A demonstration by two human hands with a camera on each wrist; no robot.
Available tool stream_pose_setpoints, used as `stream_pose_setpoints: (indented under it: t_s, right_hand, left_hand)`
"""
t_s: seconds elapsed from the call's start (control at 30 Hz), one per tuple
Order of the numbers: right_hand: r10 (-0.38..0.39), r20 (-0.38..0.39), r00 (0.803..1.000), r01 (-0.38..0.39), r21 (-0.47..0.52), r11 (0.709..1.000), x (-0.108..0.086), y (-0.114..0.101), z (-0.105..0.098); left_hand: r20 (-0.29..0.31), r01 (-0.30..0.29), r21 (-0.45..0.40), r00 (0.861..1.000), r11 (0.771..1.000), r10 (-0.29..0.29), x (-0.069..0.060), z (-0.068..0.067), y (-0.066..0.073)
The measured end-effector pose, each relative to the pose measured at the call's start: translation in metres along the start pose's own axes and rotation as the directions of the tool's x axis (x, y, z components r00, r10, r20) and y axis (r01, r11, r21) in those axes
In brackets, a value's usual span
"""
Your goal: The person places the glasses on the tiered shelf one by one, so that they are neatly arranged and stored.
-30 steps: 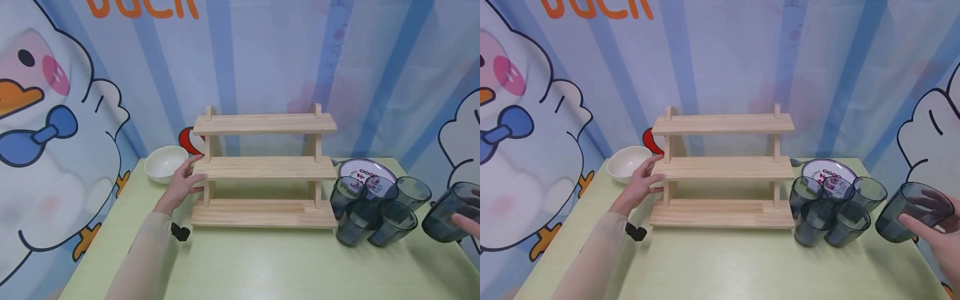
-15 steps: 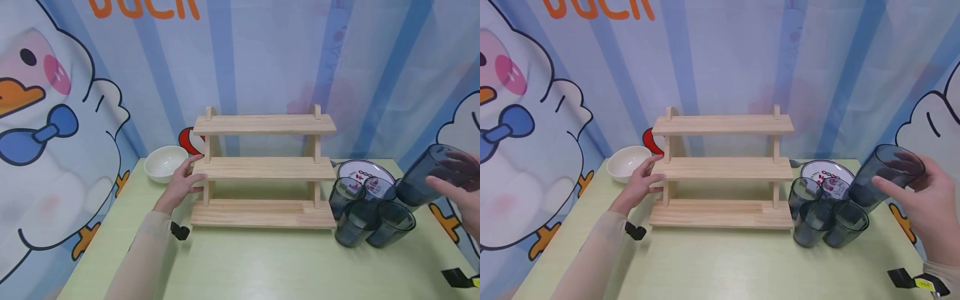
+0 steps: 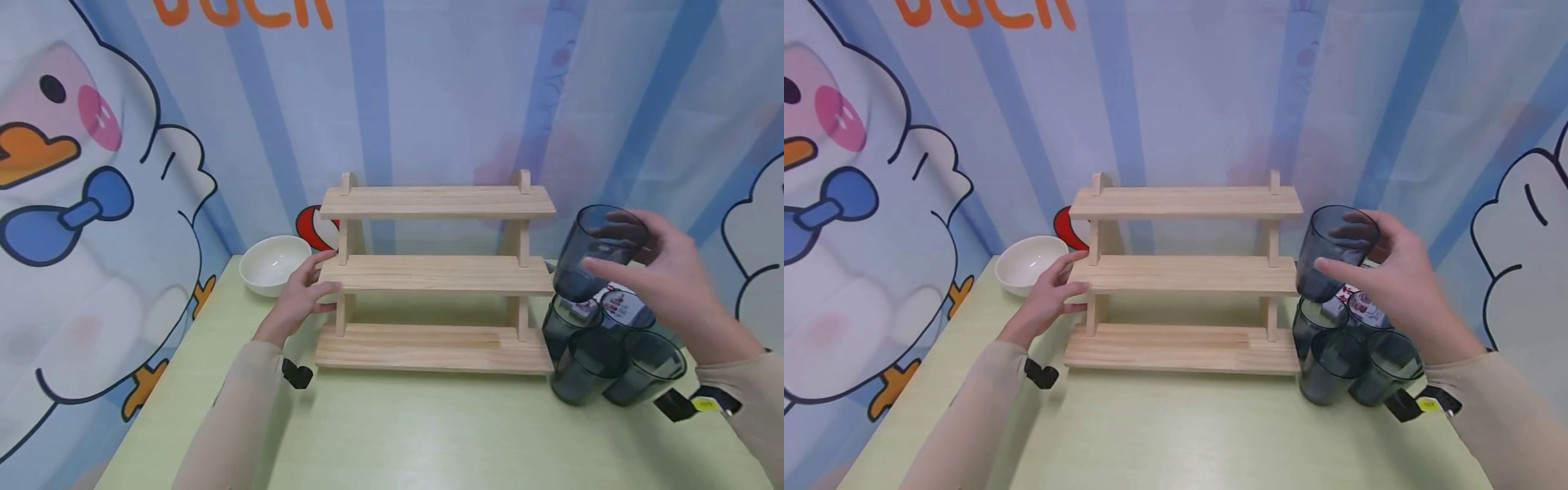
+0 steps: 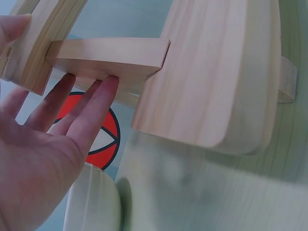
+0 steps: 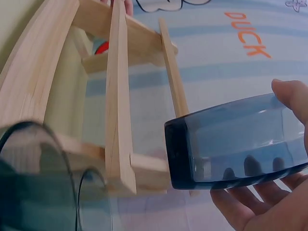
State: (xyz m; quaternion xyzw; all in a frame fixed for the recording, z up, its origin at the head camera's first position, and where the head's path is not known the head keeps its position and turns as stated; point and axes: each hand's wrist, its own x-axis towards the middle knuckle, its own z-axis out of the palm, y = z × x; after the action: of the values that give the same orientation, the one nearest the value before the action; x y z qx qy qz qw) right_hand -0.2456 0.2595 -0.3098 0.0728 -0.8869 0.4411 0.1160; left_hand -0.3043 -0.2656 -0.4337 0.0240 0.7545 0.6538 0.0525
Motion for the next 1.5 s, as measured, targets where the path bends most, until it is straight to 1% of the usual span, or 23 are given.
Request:
stream_pose_setpoints:
  t_s: [0.1,0.2,0.3,0.37,0.57,0.73,0.97,1.0,1.07,1.2,1.3,1.5]
  right_hand:
    - [-0.013,0.062,0.998,0.008,0.079,0.997,0.011,-0.014,0.011]
    - [-0.018,0.105,0.994,0.000,0.169,0.986,0.021,-0.028,0.025]
    - [-0.020,0.130,0.991,-0.010,0.226,0.974,0.029,-0.041,0.038]
    - [-0.038,0.140,0.989,0.001,0.255,0.967,0.033,-0.049,0.048]
    - [-0.072,0.135,0.988,0.025,0.317,0.948,0.048,-0.075,0.073]
    - [-0.088,0.109,0.990,0.037,0.405,0.914,0.065,-0.096,0.092]
    - [-0.090,0.089,0.992,0.041,0.448,0.893,0.085,-0.120,0.112]
    - [-0.090,0.087,0.992,0.040,0.462,0.886,0.088,-0.123,0.115]
    - [-0.091,0.080,0.993,0.042,0.478,0.877,0.094,-0.127,0.120]
    - [-0.088,0.064,0.994,0.045,0.491,0.870,0.105,-0.133,0.129]
    - [-0.081,0.051,0.995,0.046,0.489,0.871,0.112,-0.134,0.137]
    - [-0.065,0.053,0.996,0.029,0.509,0.860,0.123,-0.133,0.149]
  left_hand:
    - [-0.008,0.005,0.000,1.000,1.000,-0.005,0.000,0.000,0.000]
    - [-0.014,0.007,0.000,1.000,1.000,-0.007,0.000,0.000,-0.001]
    - [-0.019,0.006,0.002,1.000,1.000,-0.006,-0.001,0.000,-0.001]
    - [-0.021,0.003,0.006,1.000,1.000,-0.003,-0.001,0.000,-0.001]
    - [-0.012,-0.001,0.009,1.000,1.000,0.001,0.000,0.000,-0.003]
    - [-0.009,-0.005,0.006,1.000,1.000,0.005,0.000,-0.001,-0.004]
    - [-0.026,-0.002,0.005,1.000,1.000,0.002,0.002,-0.001,-0.005]
    - [-0.029,-0.001,0.005,1.000,1.000,0.001,0.002,-0.001,-0.005]
    - [-0.030,-0.001,0.006,1.000,1.000,0.001,0.003,-0.001,-0.005]
    - [-0.041,0.000,0.007,0.999,1.000,0.001,0.003,0.001,-0.006]
    - [-0.044,0.000,0.003,0.999,1.000,0.000,0.004,0.002,-0.007]
    - [-0.044,-0.007,0.002,0.999,1.000,0.007,0.003,0.003,-0.007]
